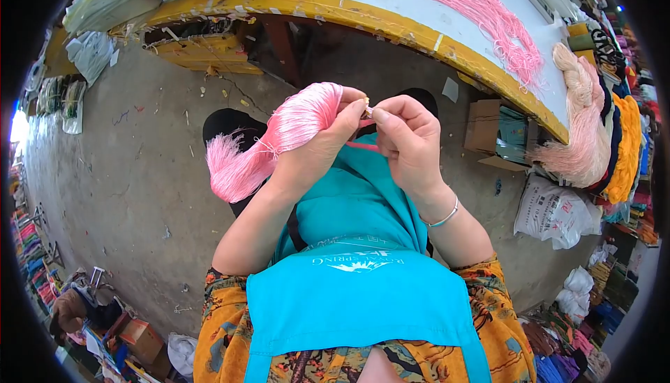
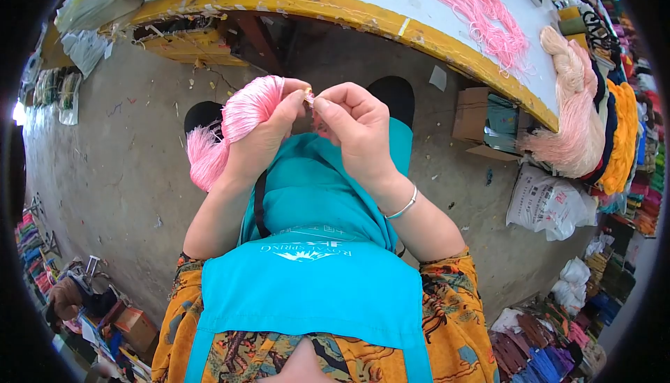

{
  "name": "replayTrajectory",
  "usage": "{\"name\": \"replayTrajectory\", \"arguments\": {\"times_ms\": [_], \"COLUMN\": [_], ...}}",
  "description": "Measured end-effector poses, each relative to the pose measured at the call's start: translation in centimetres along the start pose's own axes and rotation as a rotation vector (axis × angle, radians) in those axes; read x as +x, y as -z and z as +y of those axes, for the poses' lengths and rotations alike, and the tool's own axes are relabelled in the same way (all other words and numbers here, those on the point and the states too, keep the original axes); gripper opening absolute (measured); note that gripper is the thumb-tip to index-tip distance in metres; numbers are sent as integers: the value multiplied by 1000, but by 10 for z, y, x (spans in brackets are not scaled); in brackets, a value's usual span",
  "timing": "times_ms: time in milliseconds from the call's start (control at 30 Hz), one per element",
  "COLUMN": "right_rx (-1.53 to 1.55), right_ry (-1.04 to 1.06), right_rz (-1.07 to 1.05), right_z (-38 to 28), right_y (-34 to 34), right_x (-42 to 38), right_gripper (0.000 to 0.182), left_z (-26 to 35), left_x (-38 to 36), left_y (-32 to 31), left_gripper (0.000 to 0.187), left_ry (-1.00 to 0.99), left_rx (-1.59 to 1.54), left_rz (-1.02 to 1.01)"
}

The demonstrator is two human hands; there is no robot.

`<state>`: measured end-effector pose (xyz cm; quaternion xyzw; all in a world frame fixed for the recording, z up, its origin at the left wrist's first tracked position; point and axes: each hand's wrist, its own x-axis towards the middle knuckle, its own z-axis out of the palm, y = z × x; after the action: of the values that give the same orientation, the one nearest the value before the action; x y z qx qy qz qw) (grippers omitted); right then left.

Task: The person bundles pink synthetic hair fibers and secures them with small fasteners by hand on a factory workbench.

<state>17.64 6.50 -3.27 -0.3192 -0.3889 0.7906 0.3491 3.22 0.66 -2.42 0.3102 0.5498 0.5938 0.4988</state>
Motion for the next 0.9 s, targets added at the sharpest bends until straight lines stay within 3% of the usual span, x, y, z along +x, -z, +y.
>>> {"name": "replayTrajectory", "arguments": {"times_ms": [133,333,467,600,900], "right_rx": [-232,-504,-633,-583,-41], "right_ry": [187,365,416,355,18], "right_rz": [42,20,-33,-71,-110], "right_z": [-2,-3,1,-1,-2], "right_y": [-1,-3,5,8,15], "right_x": [0,-1,0,0,1], "right_gripper": [7,4,3,2,7], "left_z": [-2,3,7,7,-1], "left_x": [-4,-4,-4,-2,-1], "left_y": [5,4,6,8,9], "left_gripper": [19,17,17,14,13], "left_ry": [62,-59,58,225,344], "left_rx": [-50,118,68,14,-247], "left_rz": [-24,-62,-69,-96,-129]}}
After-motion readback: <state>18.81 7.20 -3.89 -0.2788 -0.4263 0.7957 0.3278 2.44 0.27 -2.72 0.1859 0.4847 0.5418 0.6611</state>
